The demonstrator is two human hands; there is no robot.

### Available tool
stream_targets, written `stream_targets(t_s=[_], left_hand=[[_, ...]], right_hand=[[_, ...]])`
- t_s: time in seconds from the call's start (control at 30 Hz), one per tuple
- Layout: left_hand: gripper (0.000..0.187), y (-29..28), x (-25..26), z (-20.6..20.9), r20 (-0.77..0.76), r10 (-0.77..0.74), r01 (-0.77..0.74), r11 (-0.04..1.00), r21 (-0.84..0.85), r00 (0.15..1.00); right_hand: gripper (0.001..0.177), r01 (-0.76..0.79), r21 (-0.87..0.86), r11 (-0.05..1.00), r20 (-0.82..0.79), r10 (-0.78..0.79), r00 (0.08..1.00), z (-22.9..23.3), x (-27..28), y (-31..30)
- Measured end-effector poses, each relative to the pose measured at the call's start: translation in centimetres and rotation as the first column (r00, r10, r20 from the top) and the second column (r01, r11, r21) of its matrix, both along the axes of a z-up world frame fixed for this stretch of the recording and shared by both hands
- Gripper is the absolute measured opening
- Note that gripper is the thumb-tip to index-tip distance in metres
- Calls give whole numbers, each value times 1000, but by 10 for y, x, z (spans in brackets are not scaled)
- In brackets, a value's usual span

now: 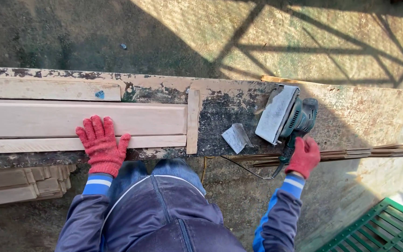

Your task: Sanding a long wooden plank using an electric orbital sander and manual sandpaper.

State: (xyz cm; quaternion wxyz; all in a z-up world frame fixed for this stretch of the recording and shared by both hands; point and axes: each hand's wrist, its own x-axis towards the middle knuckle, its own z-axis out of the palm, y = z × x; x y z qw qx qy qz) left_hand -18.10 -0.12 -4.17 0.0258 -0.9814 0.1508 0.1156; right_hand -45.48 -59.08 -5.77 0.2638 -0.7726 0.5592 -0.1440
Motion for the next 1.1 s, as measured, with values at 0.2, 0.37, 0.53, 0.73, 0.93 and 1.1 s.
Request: stream_targets(t_s=[0.2, 0.37, 0.53, 0.73, 0.93, 1.1], left_hand=[[88, -1, -1, 1, 3, -11, 11, 1000, -5, 1000], [87, -4, 1, 4, 9, -16, 17, 999, -45, 1000], [88, -3, 3, 4, 9, -3, 4, 997, -77, 1000], [84, 8, 13, 14, 58, -20, 34, 966, -257, 998], [69, 106, 70, 22, 207, 55, 44, 893, -447, 977], [67, 233, 147, 22, 255, -29, 126, 920, -371, 966]], right_hand=[[17, -315, -129, 940, 206, 336, 919, 120, 105, 161], [60, -624, 69, 778, -94, 628, 773, 78, 124, 210], [102, -472, 34, 881, -516, 420, 746, 47, 126, 199], [32, -417, 75, 906, -559, 384, 735, -16, 87, 180], [13, -188, 301, 935, -20, 203, 979, 11, 91, 215], [13, -339, 233, 912, 186, 300, 936, 69, 142, 301]])
